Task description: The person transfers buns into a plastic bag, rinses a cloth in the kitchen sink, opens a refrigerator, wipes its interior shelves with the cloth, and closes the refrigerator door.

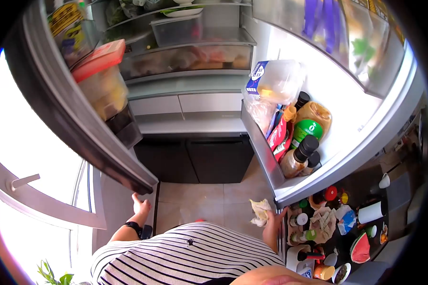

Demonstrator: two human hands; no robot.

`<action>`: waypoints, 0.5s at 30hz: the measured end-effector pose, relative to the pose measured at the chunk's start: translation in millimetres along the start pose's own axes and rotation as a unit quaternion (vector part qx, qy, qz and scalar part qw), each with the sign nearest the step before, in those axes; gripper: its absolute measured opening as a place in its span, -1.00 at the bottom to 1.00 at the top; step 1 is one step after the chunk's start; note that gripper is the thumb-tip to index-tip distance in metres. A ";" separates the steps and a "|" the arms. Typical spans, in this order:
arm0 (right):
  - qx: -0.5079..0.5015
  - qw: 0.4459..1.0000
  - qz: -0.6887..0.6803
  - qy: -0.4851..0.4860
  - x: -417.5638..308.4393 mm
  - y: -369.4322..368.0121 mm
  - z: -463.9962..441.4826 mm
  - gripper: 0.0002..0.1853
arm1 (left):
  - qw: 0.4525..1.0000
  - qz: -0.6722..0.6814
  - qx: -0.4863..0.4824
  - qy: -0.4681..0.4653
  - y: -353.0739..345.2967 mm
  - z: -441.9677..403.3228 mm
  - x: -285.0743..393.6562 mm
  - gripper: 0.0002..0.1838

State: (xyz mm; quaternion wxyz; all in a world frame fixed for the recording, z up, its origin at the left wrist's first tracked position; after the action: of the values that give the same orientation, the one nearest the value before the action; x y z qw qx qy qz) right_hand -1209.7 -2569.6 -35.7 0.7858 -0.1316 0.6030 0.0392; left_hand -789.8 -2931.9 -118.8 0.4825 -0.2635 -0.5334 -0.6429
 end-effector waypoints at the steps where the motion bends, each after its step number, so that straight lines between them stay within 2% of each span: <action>1: -0.002 1.000 0.001 0.002 6.2 4.0 -7.4 0.04 | 0.999 -0.024 -0.006 -0.022 -11.0 0.3 3.5 -0.34; 3: 0.008 0.999 0.045 -0.009 22.3 13.0 -21.3 0.05 | 0.996 -0.060 -0.044 -0.056 -30.5 3.4 21.6 -0.35; 4: 0.040 0.999 0.012 0.025 32.9 15.2 -30.6 0.08 | 0.993 -0.063 -0.067 -0.071 -39.4 7.8 31.8 -0.35; 6: 0.038 0.994 0.100 0.012 10.8 17.6 -24.9 0.05 | 0.990 -0.030 -0.107 -0.082 -64.6 -8.1 30.4 -0.35; 7: 0.049 0.993 0.104 0.020 1.8 20.3 -27.5 0.05 | 0.986 -0.050 -0.123 -0.097 -70.3 1.8 52.1 -0.36; 10: 0.031 0.994 -0.024 0.101 -34.8 17.7 -31.0 0.09 | 0.972 -0.067 -0.181 -0.133 -94.0 6.1 88.6 -0.28; 11: -0.030 0.994 0.006 0.106 -38.4 20.2 -40.5 0.07 | 0.964 -0.033 -0.226 -0.137 -106.5 -4.1 84.5 -0.27; 12: -0.041 0.996 0.024 0.077 -38.9 25.1 -43.9 0.04 | 0.953 0.001 -0.269 -0.139 -117.9 -13.5 80.0 -0.26; 14: -0.035 0.998 0.038 0.035 -43.2 23.7 -43.2 0.01 | 0.920 0.042 -0.363 -0.143 -127.9 -13.3 81.9 -0.39; 15: -0.031 0.996 0.065 0.054 -36.6 28.2 -47.9 0.00 | 0.908 0.034 -0.398 -0.128 -128.3 -13.2 80.6 -0.42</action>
State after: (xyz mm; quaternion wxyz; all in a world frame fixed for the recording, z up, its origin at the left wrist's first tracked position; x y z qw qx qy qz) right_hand -1270.7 -2551.1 -16.5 0.7436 -0.1184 0.6501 0.1017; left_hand -935.1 -2976.1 -109.2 0.2866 -0.5316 -0.2809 -0.7459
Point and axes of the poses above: each hand's wrist, its own z-axis away from the middle knuckle, its own y-axis out of the back of the hand, x = y × z, the point moved 2 cm from there along -z, towards the middle knuckle, and after that the axes turned 9 degrees about z, right-handed, at the moved point
